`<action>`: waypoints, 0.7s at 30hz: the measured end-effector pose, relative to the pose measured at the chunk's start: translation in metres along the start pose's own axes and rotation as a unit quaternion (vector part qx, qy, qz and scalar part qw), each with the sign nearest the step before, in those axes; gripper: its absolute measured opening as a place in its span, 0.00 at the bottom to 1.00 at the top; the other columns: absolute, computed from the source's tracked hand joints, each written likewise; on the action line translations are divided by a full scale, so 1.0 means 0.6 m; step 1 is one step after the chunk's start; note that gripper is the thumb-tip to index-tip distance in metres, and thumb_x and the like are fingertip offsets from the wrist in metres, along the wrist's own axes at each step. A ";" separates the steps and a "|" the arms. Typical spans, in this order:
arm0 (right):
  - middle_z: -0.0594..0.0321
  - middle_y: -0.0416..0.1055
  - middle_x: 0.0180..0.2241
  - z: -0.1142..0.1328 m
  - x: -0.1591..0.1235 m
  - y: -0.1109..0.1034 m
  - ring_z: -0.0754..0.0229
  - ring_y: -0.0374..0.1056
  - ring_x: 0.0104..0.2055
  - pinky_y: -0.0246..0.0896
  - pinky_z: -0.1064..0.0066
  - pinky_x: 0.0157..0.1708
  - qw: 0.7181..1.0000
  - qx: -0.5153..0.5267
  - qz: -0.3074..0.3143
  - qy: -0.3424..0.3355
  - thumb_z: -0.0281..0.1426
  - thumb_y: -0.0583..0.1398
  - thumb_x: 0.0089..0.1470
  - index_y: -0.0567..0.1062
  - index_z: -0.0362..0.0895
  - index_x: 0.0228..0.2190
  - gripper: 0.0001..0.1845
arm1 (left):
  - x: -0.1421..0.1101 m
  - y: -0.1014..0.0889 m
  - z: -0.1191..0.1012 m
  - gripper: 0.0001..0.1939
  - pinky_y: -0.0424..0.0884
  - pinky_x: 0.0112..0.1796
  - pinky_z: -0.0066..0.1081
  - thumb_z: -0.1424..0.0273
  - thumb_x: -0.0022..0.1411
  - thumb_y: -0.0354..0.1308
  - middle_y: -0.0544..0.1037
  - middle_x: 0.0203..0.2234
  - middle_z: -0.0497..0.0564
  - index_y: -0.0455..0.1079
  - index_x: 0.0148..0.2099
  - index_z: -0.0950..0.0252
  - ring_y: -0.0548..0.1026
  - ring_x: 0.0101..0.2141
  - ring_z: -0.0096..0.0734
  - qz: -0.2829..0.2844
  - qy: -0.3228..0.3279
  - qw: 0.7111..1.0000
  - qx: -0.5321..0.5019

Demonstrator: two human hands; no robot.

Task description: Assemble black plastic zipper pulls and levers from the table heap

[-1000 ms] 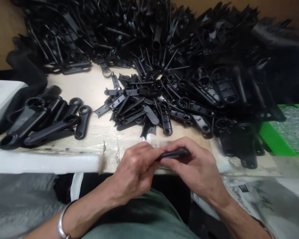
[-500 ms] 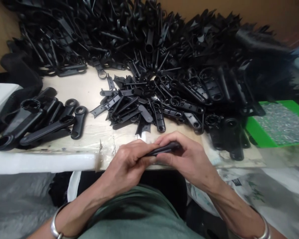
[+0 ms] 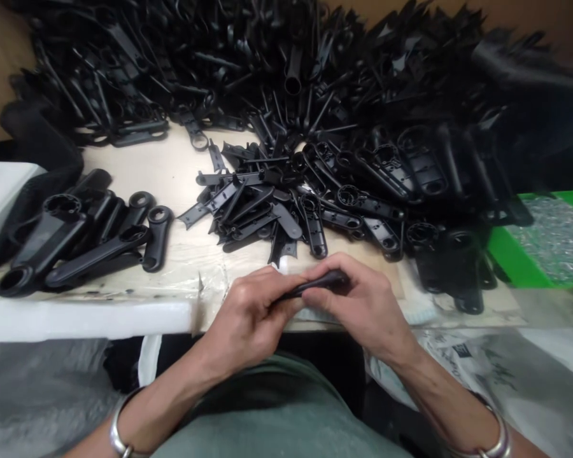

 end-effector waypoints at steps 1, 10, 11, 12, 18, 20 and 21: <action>0.69 0.75 0.29 0.000 -0.002 -0.001 0.61 0.71 0.31 0.67 0.73 0.31 1.000 -0.008 -0.004 -0.003 0.29 0.69 0.48 0.76 0.46 0.30 0.07 | 0.001 0.000 -0.001 0.17 0.66 0.31 0.30 0.75 0.63 0.56 0.76 0.28 0.50 0.71 0.54 0.63 0.71 0.30 0.29 0.011 0.000 1.000 0.002; 0.65 0.75 0.38 0.011 -0.031 -0.013 0.57 0.71 0.42 0.66 0.68 0.44 0.992 -0.084 -0.046 -0.077 0.29 0.68 0.50 0.77 0.48 0.31 0.05 | -0.003 0.002 -0.009 0.12 0.70 0.43 0.31 0.75 0.60 0.61 0.79 0.40 0.51 0.74 0.47 0.64 0.75 0.41 0.32 -0.019 -0.009 0.998 -0.067; 0.65 0.75 0.36 0.012 -0.033 -0.014 0.57 0.71 0.39 0.67 0.68 0.41 0.991 -0.098 -0.056 -0.067 0.29 0.67 0.50 0.77 0.47 0.31 0.05 | -0.004 0.001 -0.007 0.14 0.70 0.44 0.31 0.75 0.58 0.63 0.78 0.40 0.51 0.73 0.48 0.64 0.75 0.42 0.32 -0.047 -0.022 0.994 -0.095; 0.65 0.75 0.33 0.010 -0.035 -0.015 0.57 0.72 0.36 0.68 0.68 0.37 0.992 -0.096 -0.071 -0.049 0.29 0.67 0.50 0.77 0.47 0.31 0.05 | -0.006 -0.001 -0.005 0.18 0.71 0.45 0.30 0.75 0.56 0.64 0.78 0.42 0.51 0.72 0.50 0.64 0.75 0.43 0.32 -0.077 -0.039 0.987 -0.134; 0.63 0.76 0.30 0.000 -0.040 0.015 0.57 0.75 0.30 0.73 0.67 0.34 0.971 0.194 -0.137 0.027 0.36 0.68 0.50 0.73 0.45 0.35 0.13 | -0.006 0.016 -0.005 0.30 0.73 0.45 0.29 0.76 0.50 0.69 0.74 0.50 0.54 0.66 0.55 0.64 0.74 0.47 0.33 -0.100 -0.147 0.894 -0.411; 0.60 0.77 0.34 0.004 -0.040 0.032 0.56 0.75 0.33 0.74 0.66 0.35 0.964 0.235 -0.118 0.030 0.38 0.67 0.51 0.72 0.44 0.35 0.13 | -0.002 0.026 -0.012 0.21 0.72 0.45 0.30 0.72 0.54 0.66 0.77 0.45 0.54 0.69 0.51 0.66 0.76 0.43 0.32 -0.061 -0.153 0.884 -0.437; 0.59 0.77 0.36 0.006 -0.041 0.038 0.56 0.75 0.34 0.74 0.66 0.35 0.969 0.226 -0.099 0.034 0.38 0.66 0.53 0.72 0.44 0.35 0.13 | 0.000 0.028 -0.015 0.17 0.72 0.45 0.30 0.70 0.57 0.64 0.78 0.43 0.54 0.71 0.49 0.67 0.76 0.42 0.32 -0.061 -0.153 0.886 -0.434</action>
Point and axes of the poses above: each hand's wrist, its own x-axis towards the middle knuckle, its own y-axis out of the palm, z = x × y, the point moved 3 cm from there along x, towards the middle knuckle
